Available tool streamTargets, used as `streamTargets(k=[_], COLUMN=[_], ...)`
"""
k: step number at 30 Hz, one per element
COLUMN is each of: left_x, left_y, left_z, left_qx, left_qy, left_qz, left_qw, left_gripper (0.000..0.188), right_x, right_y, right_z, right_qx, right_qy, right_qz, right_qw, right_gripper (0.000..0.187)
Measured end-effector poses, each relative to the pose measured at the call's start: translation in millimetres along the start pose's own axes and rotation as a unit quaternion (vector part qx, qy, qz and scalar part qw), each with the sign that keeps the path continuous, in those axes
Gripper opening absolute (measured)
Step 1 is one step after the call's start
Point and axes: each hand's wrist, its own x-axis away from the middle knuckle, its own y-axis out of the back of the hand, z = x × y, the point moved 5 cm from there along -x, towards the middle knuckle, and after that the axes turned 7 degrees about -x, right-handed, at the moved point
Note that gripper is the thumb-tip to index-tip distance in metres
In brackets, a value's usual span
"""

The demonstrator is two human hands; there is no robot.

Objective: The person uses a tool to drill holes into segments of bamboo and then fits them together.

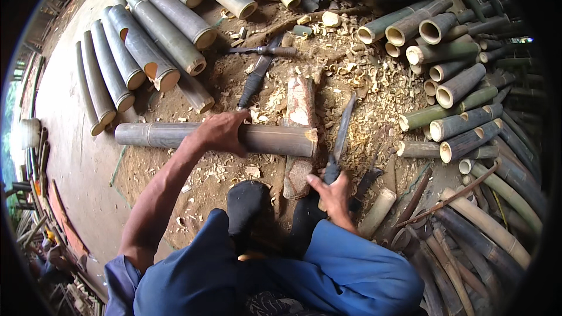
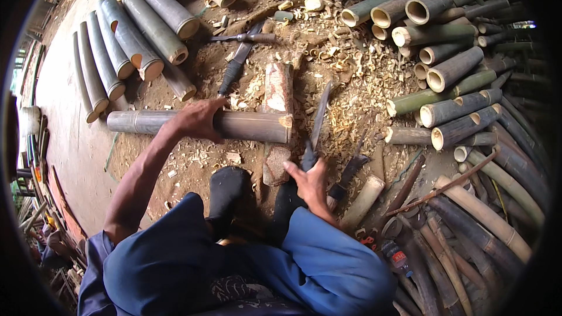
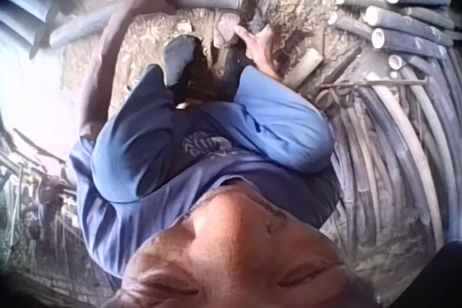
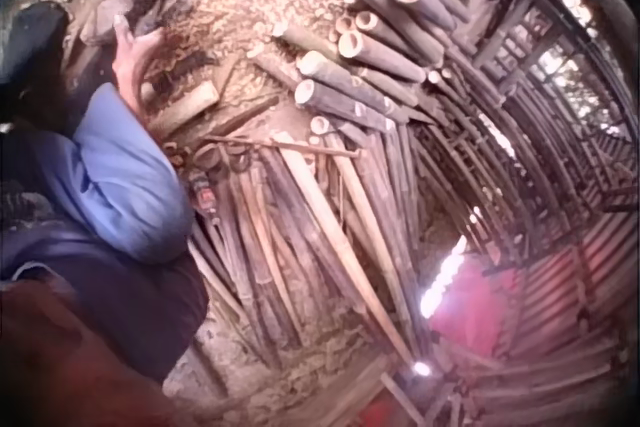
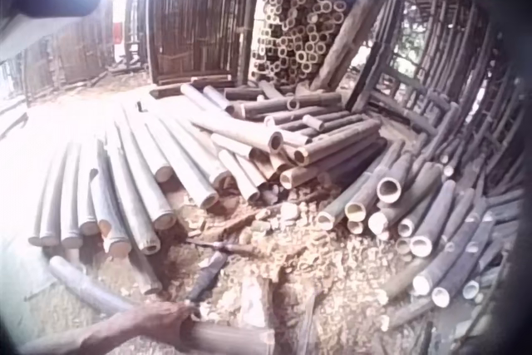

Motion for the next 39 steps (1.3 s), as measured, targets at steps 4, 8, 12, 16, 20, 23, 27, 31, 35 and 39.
streamTargets(k=[4, 8, 12, 16, 20, 23, 27, 31, 35, 39], left_x=[-64, -135, -134, -117, -124, -108, -36, 13, 8, -2], left_y=[25, 8, 7, 21, 0, -15, 5, 9, 2, 4], left_z=[-34, -45, -68, -97, -79, -70, -75, -18, -12, -26], left_qx=[0.135, 0.019, 0.112, 0.165, 0.107, 0.122, 0.029, -0.102, -0.095, -0.123], left_qy=[-0.014, 0.004, 0.055, -0.075, -0.067, -0.014, -0.020, 0.045, 0.024, 0.013], left_qz=[-0.036, -0.012, -0.027, -0.062, -0.118, -0.164, -0.005, 0.092, 0.092, 0.057], left_qw=[0.990, 1.000, 0.992, 0.981, 0.985, 0.979, 0.999, 0.989, 0.991, 0.991], left_gripper=[0.095, 0.096, 0.096, 0.081, 0.085, 0.092, 0.106, 0.084, 0.055, 0.054], right_x=[19, 10, 14, 27, 27, 26, 13, 6, 10, 12], right_y=[-18, -38, -30, -32, -38, -20, 26, 31, 35, 34], right_z=[-17, -11, -29, -27, -21, -10, -8, 17, 36, 44], right_qx=[-0.090, -0.172, -0.092, -0.135, -0.164, -0.209, -0.085, 0.056, 0.080, 0.151], right_qy=[-0.055, 0.035, 0.014, 0.055, 0.017, -0.080, 0.006, 0.252, 0.178, 0.205], right_qz=[0.016, 0.035, 0.040, 0.023, 0.041, 0.011, -0.015, -0.015, 0.064, 0.056], right_qw=[0.994, 0.984, 0.995, 0.989, 0.986, 0.975, 0.996, 0.966, 0.979, 0.966], right_gripper=[0.064, 0.060, 0.067, 0.074, 0.063, 0.050, 0.056, 0.063, 0.054, 0.054])
